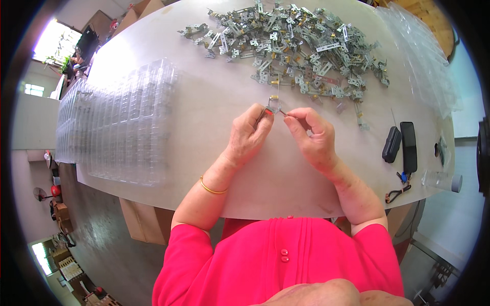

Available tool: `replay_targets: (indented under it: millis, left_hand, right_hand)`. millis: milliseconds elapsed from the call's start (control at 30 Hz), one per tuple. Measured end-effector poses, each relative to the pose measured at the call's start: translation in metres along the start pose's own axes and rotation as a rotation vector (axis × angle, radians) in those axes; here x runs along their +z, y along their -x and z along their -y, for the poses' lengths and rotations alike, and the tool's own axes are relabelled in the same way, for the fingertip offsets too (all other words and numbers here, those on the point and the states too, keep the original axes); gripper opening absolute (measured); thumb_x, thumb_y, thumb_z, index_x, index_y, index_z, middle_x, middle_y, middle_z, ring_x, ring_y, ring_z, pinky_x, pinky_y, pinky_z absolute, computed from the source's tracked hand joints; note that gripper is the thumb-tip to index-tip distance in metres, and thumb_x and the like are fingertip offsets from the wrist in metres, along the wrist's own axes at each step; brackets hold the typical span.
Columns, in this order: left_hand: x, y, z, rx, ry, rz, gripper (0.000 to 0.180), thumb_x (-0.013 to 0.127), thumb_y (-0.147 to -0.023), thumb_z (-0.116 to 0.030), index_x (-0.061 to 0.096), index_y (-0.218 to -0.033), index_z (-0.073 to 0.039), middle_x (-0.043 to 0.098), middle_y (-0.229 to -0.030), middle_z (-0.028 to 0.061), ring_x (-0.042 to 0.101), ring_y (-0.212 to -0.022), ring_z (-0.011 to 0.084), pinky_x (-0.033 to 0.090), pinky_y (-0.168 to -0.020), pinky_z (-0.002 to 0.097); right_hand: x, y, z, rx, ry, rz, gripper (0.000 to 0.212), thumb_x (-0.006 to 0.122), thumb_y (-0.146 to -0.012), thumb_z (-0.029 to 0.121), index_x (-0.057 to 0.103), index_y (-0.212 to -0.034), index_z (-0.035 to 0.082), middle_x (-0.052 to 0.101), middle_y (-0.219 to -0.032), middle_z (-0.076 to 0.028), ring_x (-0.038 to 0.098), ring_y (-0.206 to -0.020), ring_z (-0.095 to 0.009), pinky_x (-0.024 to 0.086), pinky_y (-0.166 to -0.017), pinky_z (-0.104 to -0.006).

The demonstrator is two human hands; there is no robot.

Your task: The person assembles metal components with small pins by hand, places the assembled parts into compartments of plastic trays, and stacks the plastic trays.

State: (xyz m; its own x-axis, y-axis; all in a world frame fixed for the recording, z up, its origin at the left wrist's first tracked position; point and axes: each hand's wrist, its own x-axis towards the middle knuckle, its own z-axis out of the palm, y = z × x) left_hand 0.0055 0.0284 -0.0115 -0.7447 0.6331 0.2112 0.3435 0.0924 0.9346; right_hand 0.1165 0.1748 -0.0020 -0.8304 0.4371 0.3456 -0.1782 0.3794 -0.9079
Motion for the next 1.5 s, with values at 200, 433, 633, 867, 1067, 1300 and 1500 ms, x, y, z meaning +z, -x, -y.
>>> replay_targets:
  millis: [200,433,633,867,1067,1300,1500]
  left_hand:
    - [-0.002,-0.001,-0.002,0.076,-0.095,-0.028,0.023,0.061,-0.097,-0.009,0.047,-0.079,-0.002,0.04,-0.063,0.0058,0.034,-0.057,0.0135,0.035,-0.051,0.0311]
    - [-0.003,0.0,-0.002,0.16,-0.141,-0.062,0.024,0.063,-0.096,-0.007,0.047,-0.079,-0.003,0.037,-0.062,0.0049,0.033,-0.056,0.0128,0.033,-0.05,0.0303]
    - [-0.002,0.0,-0.004,0.301,-0.238,-0.026,0.017,0.065,-0.089,-0.002,0.05,-0.081,-0.003,0.05,-0.066,0.0117,0.048,-0.054,0.0274,0.039,-0.052,0.0381]
    - [0.001,0.0,-0.002,0.339,-0.273,-0.017,0.017,0.065,-0.086,-0.001,0.05,-0.08,-0.002,0.053,-0.068,0.0134,0.054,-0.06,0.034,0.042,-0.054,0.0421]
    - [0.002,0.003,0.0,0.402,-0.277,0.015,0.015,0.065,-0.087,0.0,0.051,-0.082,-0.001,0.049,-0.067,0.0141,0.048,-0.058,0.0335,0.04,-0.054,0.0412]
    - [0.004,0.007,-0.006,0.224,-0.1,0.14,0.009,0.055,-0.093,-0.007,0.055,-0.087,0.0,0.046,-0.066,0.0073,0.047,-0.057,0.0239,0.041,-0.058,0.0358]
    - [-0.01,0.003,-0.001,-0.314,0.514,0.182,0.028,0.046,-0.103,-0.022,0.06,-0.092,-0.001,0.041,-0.067,-0.0031,0.039,-0.061,0.0088,0.039,-0.059,0.0262]
  right_hand:
    - [-0.002,-0.003,0.001,-0.079,0.02,-0.003,0.006,0.07,-0.093,0.004,0.066,-0.098,0.004,0.057,-0.067,0.003,0.046,-0.058,-0.003,0.038,-0.051,-0.0226]
    - [-0.002,-0.002,-0.004,-0.052,0.046,0.022,0.007,0.07,-0.094,0.006,0.065,-0.098,0.005,0.055,-0.069,0.003,0.045,-0.059,-0.005,0.038,-0.053,-0.0231]
    - [-0.003,0.0,-0.002,0.032,-0.033,0.089,0.007,0.067,-0.097,0.007,0.063,-0.102,0.004,0.057,-0.073,0.002,0.05,-0.065,-0.006,0.042,-0.059,-0.0225]
    - [0.003,0.002,0.002,0.128,-0.212,0.085,0.018,0.064,-0.098,0.007,0.061,-0.116,0.003,0.063,-0.086,-0.003,0.06,-0.075,-0.008,0.051,-0.068,-0.0246]
    - [-0.001,-0.005,0.003,-0.151,0.096,0.064,0.013,0.068,-0.094,0.004,0.067,-0.107,0.005,0.06,-0.091,-0.002,0.055,-0.073,-0.009,0.048,-0.066,-0.0254]
    - [-0.003,-0.004,-0.008,-0.065,-0.146,-0.094,0.006,0.067,-0.097,0.005,0.067,-0.103,0.004,0.057,-0.089,0.002,0.048,-0.073,-0.005,0.041,-0.065,-0.0202]
    - [0.001,-0.001,-0.004,0.261,-0.257,0.016,0.007,0.065,-0.1,0.011,0.067,-0.101,0.004,0.054,-0.077,0.009,0.042,-0.068,-0.001,0.036,-0.059,-0.0196]
